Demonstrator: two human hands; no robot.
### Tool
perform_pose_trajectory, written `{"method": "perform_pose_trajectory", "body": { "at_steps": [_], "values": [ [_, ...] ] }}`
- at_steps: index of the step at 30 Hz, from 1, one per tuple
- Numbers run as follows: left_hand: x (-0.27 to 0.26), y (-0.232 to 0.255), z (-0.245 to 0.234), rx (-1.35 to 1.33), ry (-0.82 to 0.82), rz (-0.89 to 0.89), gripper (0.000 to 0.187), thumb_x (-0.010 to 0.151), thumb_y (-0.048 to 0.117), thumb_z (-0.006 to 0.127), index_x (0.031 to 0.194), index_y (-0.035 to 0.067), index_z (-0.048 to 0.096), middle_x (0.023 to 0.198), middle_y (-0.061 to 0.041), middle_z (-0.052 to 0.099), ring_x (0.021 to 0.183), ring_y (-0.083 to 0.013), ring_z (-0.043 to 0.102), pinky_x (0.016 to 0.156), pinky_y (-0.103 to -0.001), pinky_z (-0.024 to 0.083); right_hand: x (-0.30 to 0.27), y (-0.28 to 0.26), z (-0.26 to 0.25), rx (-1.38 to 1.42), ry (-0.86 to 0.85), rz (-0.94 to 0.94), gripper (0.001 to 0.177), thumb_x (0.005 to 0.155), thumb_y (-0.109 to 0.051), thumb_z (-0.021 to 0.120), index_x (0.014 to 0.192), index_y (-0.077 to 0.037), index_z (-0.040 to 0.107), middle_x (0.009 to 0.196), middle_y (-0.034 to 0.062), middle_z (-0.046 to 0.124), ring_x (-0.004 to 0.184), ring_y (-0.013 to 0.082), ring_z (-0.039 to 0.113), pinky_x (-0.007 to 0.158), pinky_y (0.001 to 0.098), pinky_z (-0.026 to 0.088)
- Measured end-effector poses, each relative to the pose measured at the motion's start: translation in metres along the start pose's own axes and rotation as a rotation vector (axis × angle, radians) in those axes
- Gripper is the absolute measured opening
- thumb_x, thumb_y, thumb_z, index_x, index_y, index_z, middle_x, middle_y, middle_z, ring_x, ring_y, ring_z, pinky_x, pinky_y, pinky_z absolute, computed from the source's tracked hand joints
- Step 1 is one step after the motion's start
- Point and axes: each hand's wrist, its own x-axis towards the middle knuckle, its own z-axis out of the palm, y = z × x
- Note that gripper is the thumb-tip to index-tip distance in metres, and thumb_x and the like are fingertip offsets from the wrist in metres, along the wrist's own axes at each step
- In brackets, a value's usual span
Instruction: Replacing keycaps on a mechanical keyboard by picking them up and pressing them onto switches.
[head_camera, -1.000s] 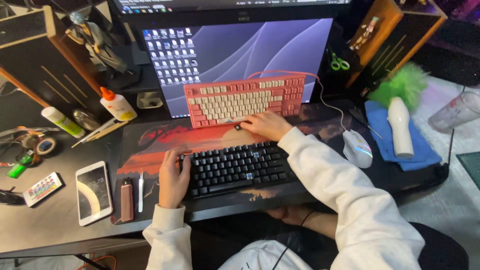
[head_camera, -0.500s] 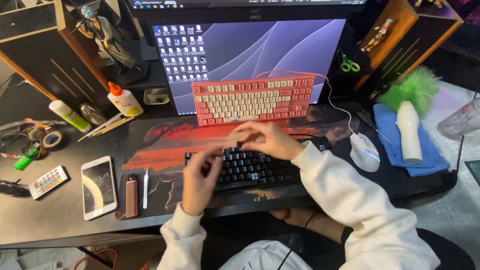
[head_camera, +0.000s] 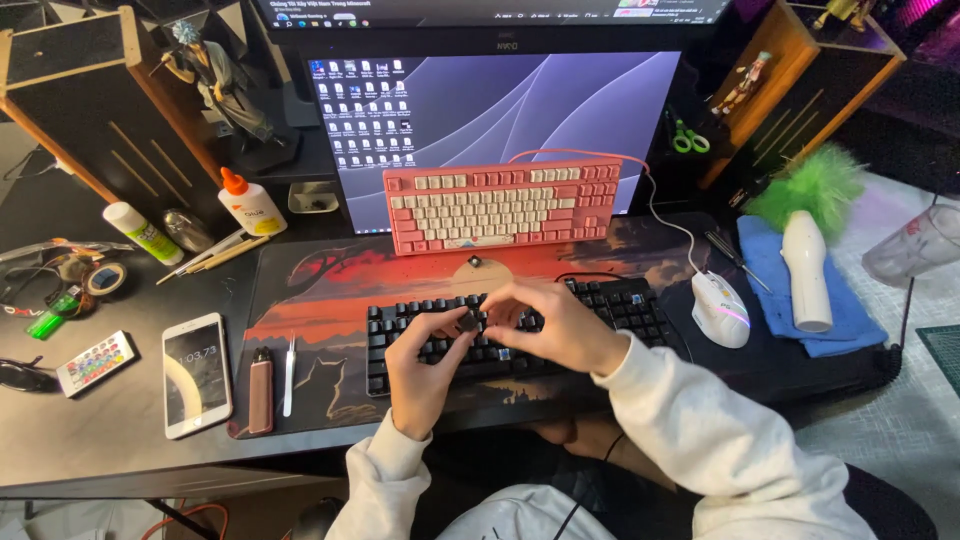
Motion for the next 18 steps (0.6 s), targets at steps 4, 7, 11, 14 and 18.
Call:
{"method": "perform_pose_trajectory", "body": {
  "at_steps": [4,7,11,14,18],
  "values": [
    [-0.010,-0.005,0.007,0.091,0.061,0.049,0.041,0.094,-0.009,0.097,0.131,0.005,0.087,0.104,-0.011,0.091,0.089,-0.0278,0.083,0.088,-0.043,0.068,-0.006,-0.013,0.017,-0.162,0.091,0.029,0.033,0.109,-0.024,0.094,0.132,-0.004,0.082,0.106,0.0157,0.087,0.095,0.0279,0.087,0.085,0.0404,0.076],
    [-0.019,-0.017,0.012,0.174,0.090,0.086,0.044,0.091,-0.007,0.100,0.128,0.008,0.085,0.106,-0.007,0.090,0.090,-0.0261,0.083,0.089,-0.042,0.068,-0.005,-0.010,0.024,-0.134,0.111,0.067,0.031,0.109,-0.024,0.094,0.126,-0.001,0.082,0.102,0.0179,0.086,0.092,0.0293,0.087,0.080,0.0386,0.076],
    [-0.015,-0.010,0.013,0.273,0.132,0.164,0.040,0.090,-0.006,0.101,0.122,0.011,0.082,0.104,-0.003,0.086,0.087,-0.0254,0.083,0.086,-0.042,0.067,0.000,-0.012,0.027,-0.127,0.134,0.088,0.029,0.108,-0.026,0.095,0.119,-0.002,0.084,0.097,0.0156,0.086,0.089,0.0264,0.087,0.076,0.0350,0.075],
    [-0.016,-0.007,0.014,0.342,0.154,0.219,0.036,0.090,-0.002,0.103,0.115,0.011,0.080,0.103,-0.004,0.085,0.084,-0.0254,0.081,0.086,-0.040,0.066,-0.001,-0.015,0.030,-0.076,0.121,0.123,0.026,0.107,-0.022,0.094,0.119,-0.001,0.085,0.098,0.0168,0.085,0.089,0.0276,0.087,0.075,0.0355,0.076],
    [-0.019,-0.019,0.018,0.432,0.176,0.366,0.033,0.090,-0.001,0.102,0.105,0.010,0.074,0.100,-0.004,0.075,0.086,-0.0286,0.074,0.081,-0.040,0.061,-0.002,-0.019,0.034,-0.036,0.143,0.156,0.028,0.102,-0.020,0.098,0.117,0.001,0.087,0.099,0.0177,0.084,0.090,0.0270,0.086,0.071,0.0331,0.075]
  ]
}}
